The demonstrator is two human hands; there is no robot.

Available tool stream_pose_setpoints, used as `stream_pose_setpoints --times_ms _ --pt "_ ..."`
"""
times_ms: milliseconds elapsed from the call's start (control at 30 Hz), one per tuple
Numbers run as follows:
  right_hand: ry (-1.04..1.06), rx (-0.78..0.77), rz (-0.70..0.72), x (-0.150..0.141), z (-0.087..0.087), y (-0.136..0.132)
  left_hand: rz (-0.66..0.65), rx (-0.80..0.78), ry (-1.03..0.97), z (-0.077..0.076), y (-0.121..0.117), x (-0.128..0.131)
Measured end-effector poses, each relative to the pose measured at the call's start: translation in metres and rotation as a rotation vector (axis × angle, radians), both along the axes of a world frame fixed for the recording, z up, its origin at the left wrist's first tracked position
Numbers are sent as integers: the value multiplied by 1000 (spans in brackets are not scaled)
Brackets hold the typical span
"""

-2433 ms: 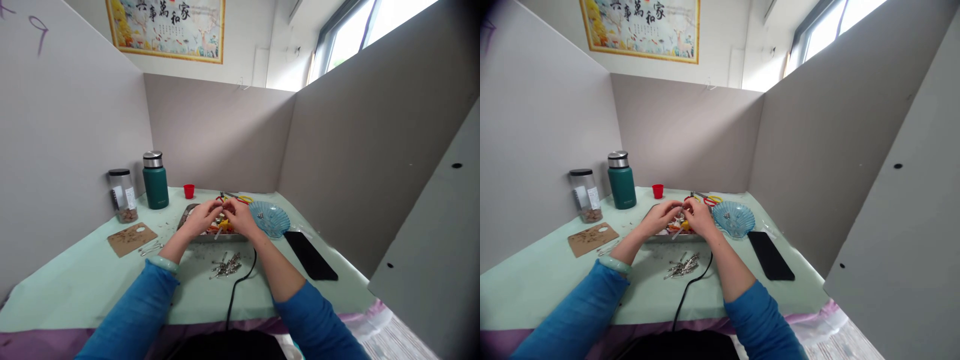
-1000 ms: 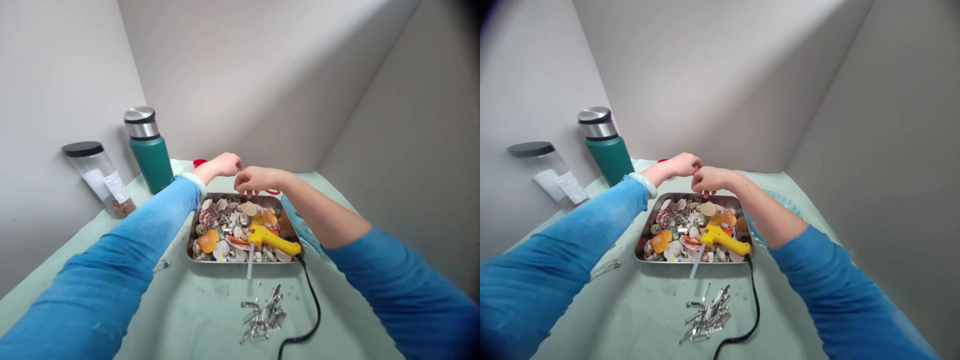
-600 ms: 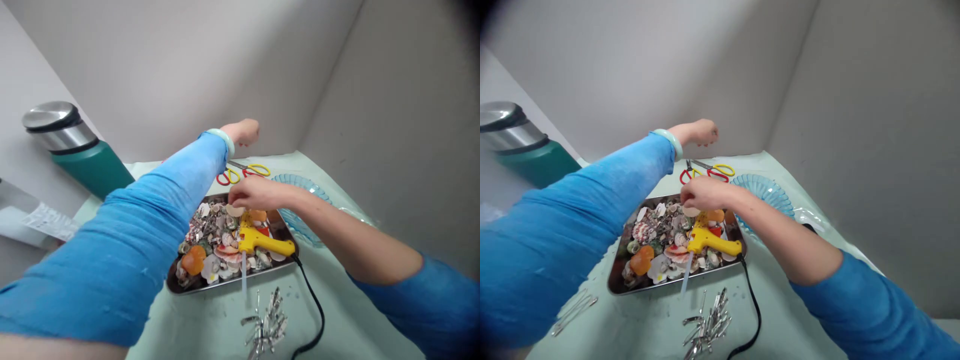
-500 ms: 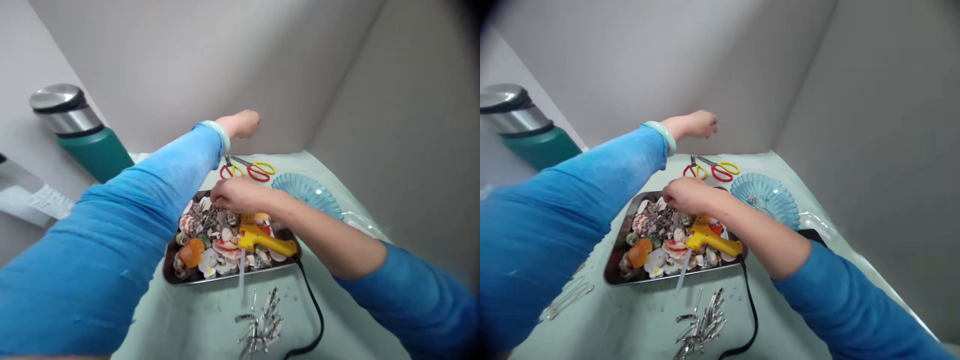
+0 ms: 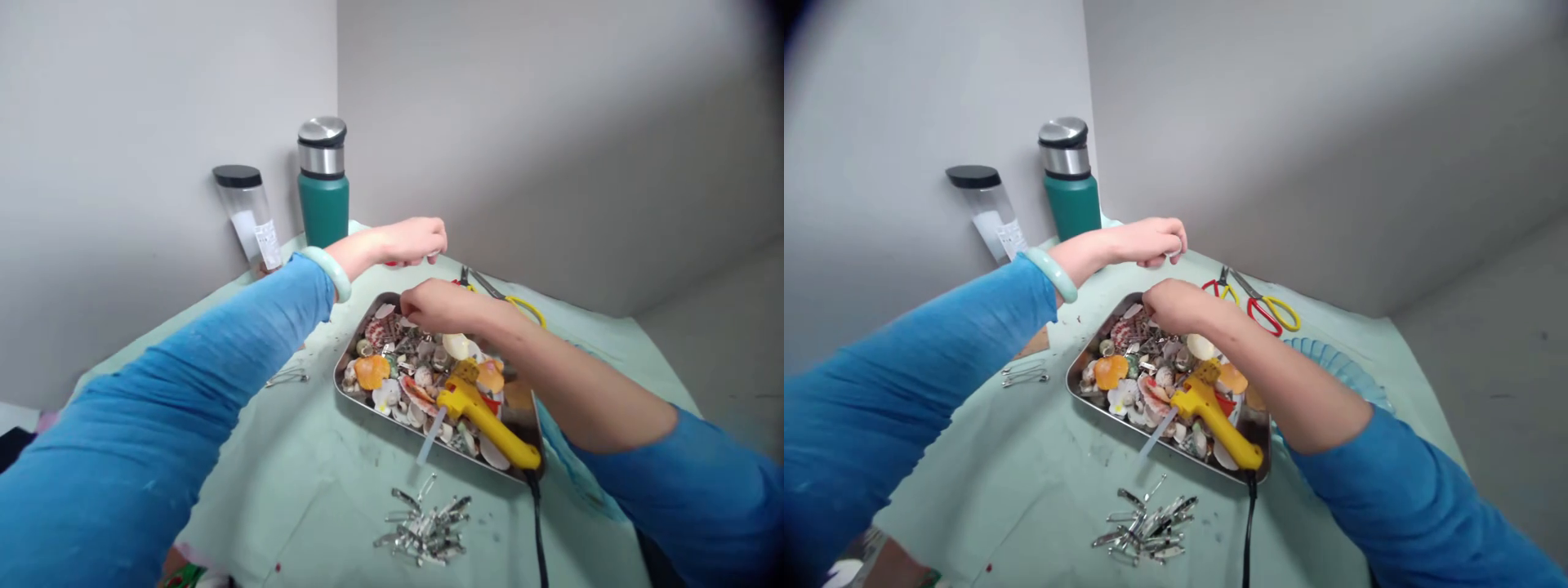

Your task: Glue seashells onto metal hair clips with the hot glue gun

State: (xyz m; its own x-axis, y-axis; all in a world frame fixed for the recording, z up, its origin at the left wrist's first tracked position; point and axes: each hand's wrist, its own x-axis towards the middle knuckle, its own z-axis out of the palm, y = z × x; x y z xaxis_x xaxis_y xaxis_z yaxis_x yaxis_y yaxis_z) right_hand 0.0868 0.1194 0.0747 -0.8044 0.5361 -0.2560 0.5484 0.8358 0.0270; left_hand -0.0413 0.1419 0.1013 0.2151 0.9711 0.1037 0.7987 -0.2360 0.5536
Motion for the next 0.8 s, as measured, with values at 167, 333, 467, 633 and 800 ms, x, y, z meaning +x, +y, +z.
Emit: stream_pose_setpoints --times_ms 167,333,467,633,800 --pt "318 -88 -249 32 10 -25 -198 77 -124 -13 -23 16" --pt "681 -263 -527 63 13 -65 -253 5 -456 -19 -64 32" --pt "1026 -407 -582 67 7 -100 -256 -2 -683 -20 -112 35" --pt "1135 -314 -542 53 -2 -126 -260 35 -833 -27 -150 28" --pt "905 -30 -515 44 -12 -124 -43 129 -1006 -44 -145 16"
